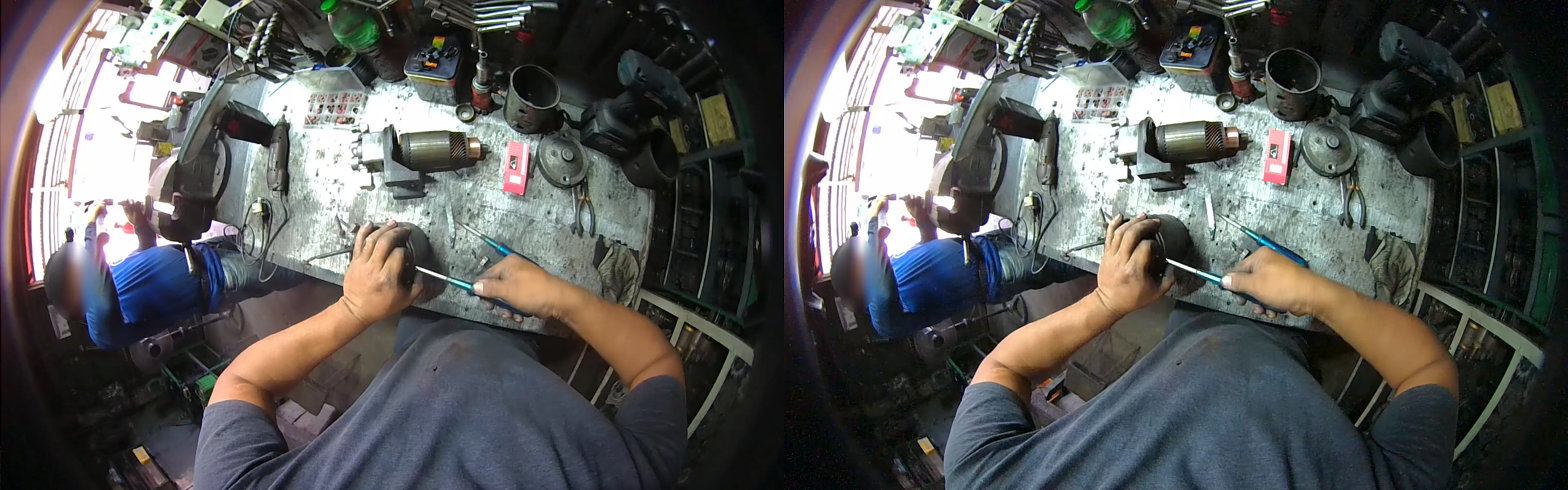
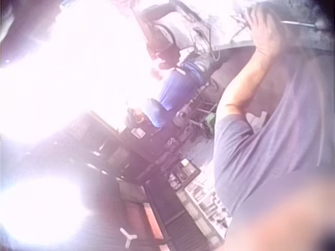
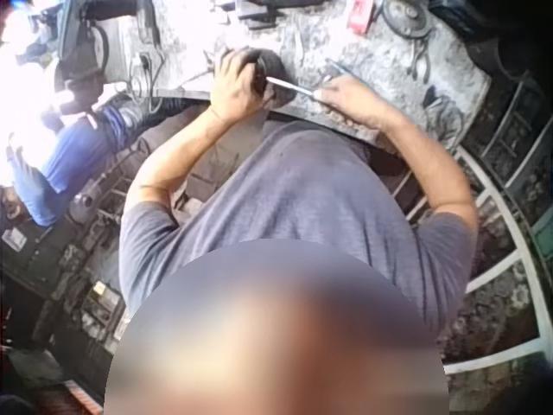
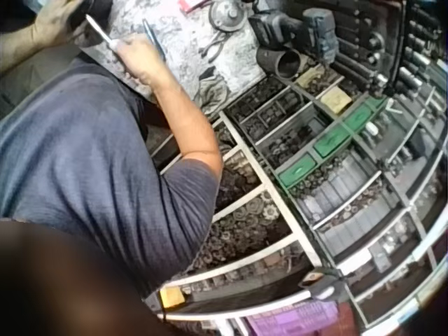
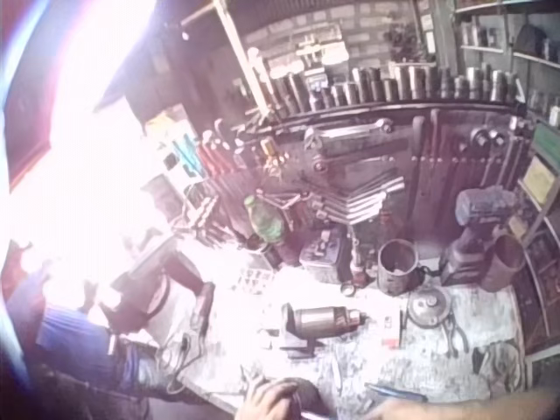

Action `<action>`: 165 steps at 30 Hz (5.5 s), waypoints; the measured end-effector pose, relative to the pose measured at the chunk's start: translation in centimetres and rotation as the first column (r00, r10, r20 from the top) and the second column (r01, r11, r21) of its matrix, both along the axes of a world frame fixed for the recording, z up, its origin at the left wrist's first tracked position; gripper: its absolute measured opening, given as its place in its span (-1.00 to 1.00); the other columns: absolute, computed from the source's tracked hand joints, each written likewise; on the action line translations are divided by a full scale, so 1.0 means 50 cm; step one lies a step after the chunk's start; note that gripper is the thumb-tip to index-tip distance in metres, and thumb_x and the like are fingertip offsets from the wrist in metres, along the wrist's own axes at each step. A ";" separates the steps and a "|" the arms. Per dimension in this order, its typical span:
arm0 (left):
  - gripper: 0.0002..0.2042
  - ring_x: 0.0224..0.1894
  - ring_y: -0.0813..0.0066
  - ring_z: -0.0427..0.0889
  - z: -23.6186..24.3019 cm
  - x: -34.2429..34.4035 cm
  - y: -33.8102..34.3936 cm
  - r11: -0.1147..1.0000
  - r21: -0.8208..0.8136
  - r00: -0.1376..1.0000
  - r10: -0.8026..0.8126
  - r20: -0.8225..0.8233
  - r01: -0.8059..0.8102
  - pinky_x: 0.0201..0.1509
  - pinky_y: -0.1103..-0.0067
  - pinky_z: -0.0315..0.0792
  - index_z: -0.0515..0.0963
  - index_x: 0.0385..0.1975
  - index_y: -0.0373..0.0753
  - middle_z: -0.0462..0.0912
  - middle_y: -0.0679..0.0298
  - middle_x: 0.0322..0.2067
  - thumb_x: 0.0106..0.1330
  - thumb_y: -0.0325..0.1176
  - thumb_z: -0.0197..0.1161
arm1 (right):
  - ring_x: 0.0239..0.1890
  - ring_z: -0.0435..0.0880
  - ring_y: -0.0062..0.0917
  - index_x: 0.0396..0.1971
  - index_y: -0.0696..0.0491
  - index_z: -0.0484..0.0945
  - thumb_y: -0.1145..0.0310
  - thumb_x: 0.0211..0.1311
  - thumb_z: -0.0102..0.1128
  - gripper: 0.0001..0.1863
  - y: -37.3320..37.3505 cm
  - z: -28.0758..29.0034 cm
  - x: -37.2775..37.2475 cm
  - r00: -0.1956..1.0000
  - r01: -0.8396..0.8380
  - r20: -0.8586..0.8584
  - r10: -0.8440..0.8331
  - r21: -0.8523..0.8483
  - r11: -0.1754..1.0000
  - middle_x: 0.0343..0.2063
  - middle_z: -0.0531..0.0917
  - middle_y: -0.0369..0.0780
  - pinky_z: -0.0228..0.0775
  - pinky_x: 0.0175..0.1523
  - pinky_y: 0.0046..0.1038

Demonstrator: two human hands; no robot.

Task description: The person disassembles a cylindrical motor component on a workbench using a screwdriver. They retrieve a replacement part from a drawer and proceed to reassemble the motor, securing internal components with the tool.

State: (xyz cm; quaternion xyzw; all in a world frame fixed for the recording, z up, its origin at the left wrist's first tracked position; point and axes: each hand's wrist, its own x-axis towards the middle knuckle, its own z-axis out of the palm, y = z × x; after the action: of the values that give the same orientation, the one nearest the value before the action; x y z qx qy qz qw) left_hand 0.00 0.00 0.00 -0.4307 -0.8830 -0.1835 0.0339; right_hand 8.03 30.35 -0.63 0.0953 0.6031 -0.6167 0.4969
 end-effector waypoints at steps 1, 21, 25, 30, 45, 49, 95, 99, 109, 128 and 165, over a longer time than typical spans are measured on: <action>-0.52 0.44 -0.07 0.51 0.002 0.000 0.000 1.000 -0.002 1.000 0.001 -0.001 -0.001 0.60 -0.12 0.22 0.58 -0.14 -0.30 0.59 0.04 0.25 -0.04 -0.29 0.61 | -0.54 0.62 -0.58 0.03 0.19 0.65 0.12 0.58 0.31 -0.61 0.007 0.001 -0.009 0.945 0.164 0.312 -0.100 -0.188 0.968 -0.37 0.70 -0.25 0.45 -0.54 -0.55; -0.55 0.44 -0.04 0.50 0.009 -0.006 0.008 1.000 0.016 1.000 -0.003 0.006 0.003 0.60 -0.09 0.23 0.58 -0.22 -0.28 0.59 0.06 0.25 -0.07 -0.27 0.64 | -0.47 0.66 -0.62 -0.09 0.22 0.71 0.13 0.46 0.48 -0.60 0.009 0.004 -0.004 0.992 0.115 0.072 -0.108 -0.101 0.988 -0.43 0.68 -0.23 0.48 -0.52 -0.52; -0.53 0.44 -0.04 0.50 0.009 -0.004 0.006 1.000 0.008 1.000 0.003 0.013 -0.003 0.59 -0.08 0.24 0.58 -0.21 -0.29 0.59 0.05 0.25 -0.08 -0.26 0.65 | -0.41 0.77 -0.27 -0.08 0.17 0.72 0.20 0.31 0.56 -0.63 -0.019 0.015 0.053 0.451 0.299 -0.833 0.321 0.480 0.824 -0.39 0.73 -0.14 0.64 -0.31 -0.26; -0.53 0.43 -0.05 0.53 0.005 -0.002 0.002 1.000 0.018 1.000 0.002 0.019 -0.002 0.58 -0.08 0.26 0.58 -0.21 -0.29 0.60 0.05 0.24 -0.08 -0.26 0.66 | -0.40 0.78 -0.28 -0.11 0.17 0.72 0.24 0.46 0.42 -0.72 -0.039 0.035 0.052 0.497 0.211 -0.810 0.313 0.462 0.862 -0.43 0.74 -0.13 0.65 -0.26 -0.23; -0.55 0.42 -0.04 0.54 0.004 -0.005 0.003 0.999 0.043 1.000 0.008 0.007 -0.008 0.57 -0.06 0.26 0.59 -0.21 -0.28 0.61 0.05 0.23 -0.05 -0.26 0.64 | -0.31 0.80 -0.10 -0.07 0.10 0.75 0.23 0.44 0.42 -0.74 -0.037 0.038 0.055 0.527 0.220 -0.786 0.322 0.493 0.842 -0.34 0.76 -0.12 0.66 -0.15 -0.15; -0.63 0.43 0.00 0.53 0.010 -0.001 0.002 1.000 0.009 0.999 0.016 0.030 -0.016 0.58 -0.07 0.27 0.63 -0.20 -0.28 0.62 0.04 0.24 0.06 -0.24 0.57 | -0.45 0.73 -0.24 -0.10 0.30 0.64 0.18 0.53 0.37 -0.60 0.000 -0.008 -0.024 0.933 0.142 0.343 -0.109 -0.071 0.987 -0.42 0.71 -0.14 0.64 -0.16 -0.17; -0.60 0.47 -0.20 0.43 -0.076 -0.022 -0.291 0.747 0.574 0.940 0.306 0.150 -0.335 0.54 0.01 0.35 0.64 -0.08 -0.12 0.53 -0.04 0.31 0.05 -0.34 0.58 | -0.30 0.83 -0.16 0.06 0.13 0.72 0.33 0.30 0.49 -0.63 -0.174 0.160 -0.056 0.755 0.170 -0.606 0.251 0.550 0.818 -0.34 0.80 -0.03 0.65 -0.13 -0.23; -0.59 0.46 -0.22 0.44 -0.097 -0.038 -0.336 0.727 0.576 0.925 0.334 0.180 -0.374 0.52 -0.01 0.36 0.61 -0.03 -0.13 0.51 -0.05 0.33 0.10 -0.41 0.53 | -0.30 0.85 -0.15 0.10 0.01 0.76 0.41 0.17 0.51 -0.55 -0.261 0.179 -0.158 0.581 -0.033 -0.582 0.568 0.681 0.732 -0.33 0.83 -0.07 0.71 -0.14 -0.14; -0.59 0.48 -0.25 0.42 -0.144 -0.019 -0.404 0.778 0.491 0.920 0.320 0.226 -0.391 0.55 -0.03 0.34 0.58 -0.01 -0.18 0.49 -0.09 0.35 0.11 -0.50 0.49 | -0.20 0.85 -0.06 -0.16 0.00 0.79 0.30 0.17 0.31 -0.74 -0.316 0.196 -0.274 0.264 -0.432 -0.249 0.932 0.833 0.345 -0.37 0.82 -0.06 0.67 -0.12 0.02; -0.63 0.44 -0.17 0.46 -0.389 0.183 -0.366 0.341 0.674 0.704 0.600 0.380 -0.655 0.49 0.04 0.44 0.47 0.12 -0.18 0.44 -0.12 0.36 0.34 -0.45 0.37 | -0.40 0.73 -0.53 0.06 0.19 0.58 0.51 0.25 0.43 -0.61 -0.224 0.063 -0.043 0.469 0.430 -0.770 0.432 0.626 0.650 -0.39 0.72 -0.22 0.59 -0.24 -0.46; 0.05 0.41 -0.15 0.49 -0.082 -0.016 0.004 0.881 0.472 0.936 -0.187 0.297 0.026 0.52 -0.04 0.31 0.48 0.45 -0.20 0.51 -0.04 0.35 -0.28 -0.22 0.70 | -0.56 0.62 -0.64 0.05 0.13 0.59 0.23 0.62 0.33 -0.72 -0.135 -0.021 0.066 0.548 0.833 -0.179 -0.817 0.205 0.513 -0.32 0.69 -0.27 0.51 -0.46 -0.57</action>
State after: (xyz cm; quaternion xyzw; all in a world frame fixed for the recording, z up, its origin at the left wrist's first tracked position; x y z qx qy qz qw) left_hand -0.82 0.22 -4.12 -0.4215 -0.7814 -0.4595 -0.0253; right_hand 11.32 23.58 -1.70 0.4173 0.5766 -0.6940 0.1084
